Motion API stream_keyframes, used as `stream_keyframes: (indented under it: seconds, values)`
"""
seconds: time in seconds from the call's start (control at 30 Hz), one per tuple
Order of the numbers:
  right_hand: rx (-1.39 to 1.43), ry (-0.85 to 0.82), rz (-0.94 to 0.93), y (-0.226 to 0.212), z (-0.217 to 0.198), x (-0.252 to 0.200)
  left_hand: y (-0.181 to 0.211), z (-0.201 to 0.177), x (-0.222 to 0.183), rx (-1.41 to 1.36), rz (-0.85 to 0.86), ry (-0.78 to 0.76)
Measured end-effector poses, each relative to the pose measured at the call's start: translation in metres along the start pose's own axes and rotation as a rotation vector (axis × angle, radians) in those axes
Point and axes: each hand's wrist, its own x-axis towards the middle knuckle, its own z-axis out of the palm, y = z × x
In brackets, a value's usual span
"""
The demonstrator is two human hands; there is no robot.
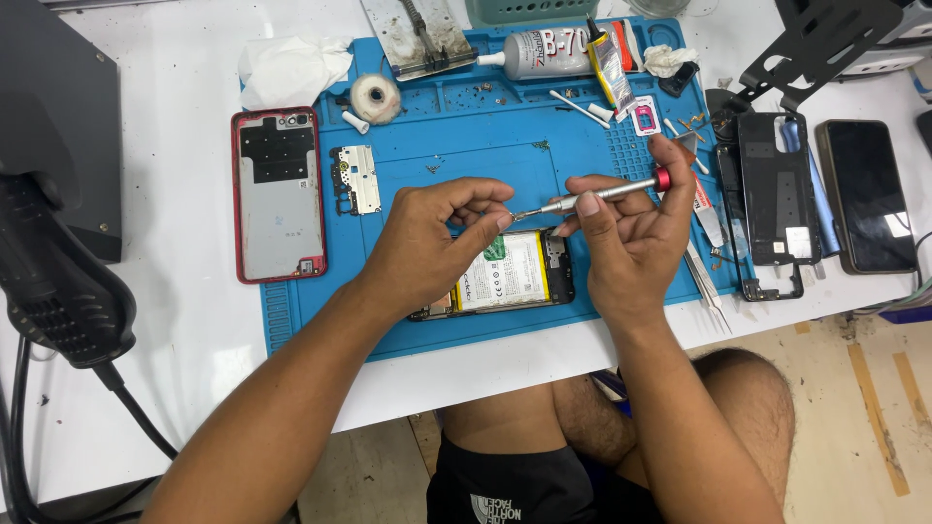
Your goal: Repairing a mobile phone by assembling internal components, using a screwdriver, and cleaning the screen
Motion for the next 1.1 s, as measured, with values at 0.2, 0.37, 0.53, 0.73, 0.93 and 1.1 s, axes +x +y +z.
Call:
stream_keyframes:
  seconds: [0.2,0.37,0.53,0.73,0.93,1.1]
  values:
    - [-0.006,0.009,-0.002,0.001,-0.001,0.000,-0.001,0.000,0.000,-0.007,0.001,-0.008]
    - [0.003,0.016,-0.006,0.003,-0.002,0.000,0.002,0.001,0.000,-0.004,0.011,-0.007]
    - [0.028,0.038,-0.009,0.004,-0.001,-0.001,0.006,0.001,0.001,-0.015,0.004,-0.013]
    - [0.021,0.042,-0.002,0.005,-0.001,-0.001,0.008,0.002,0.000,0.021,-0.004,-0.013]
    - [0.025,0.058,-0.010,0.005,0.000,0.000,0.006,0.004,0.001,0.101,-0.004,-0.037]
    - [0.056,0.065,0.003,0.005,0.002,-0.001,0.010,0.005,0.000,0.134,-0.009,0.000]
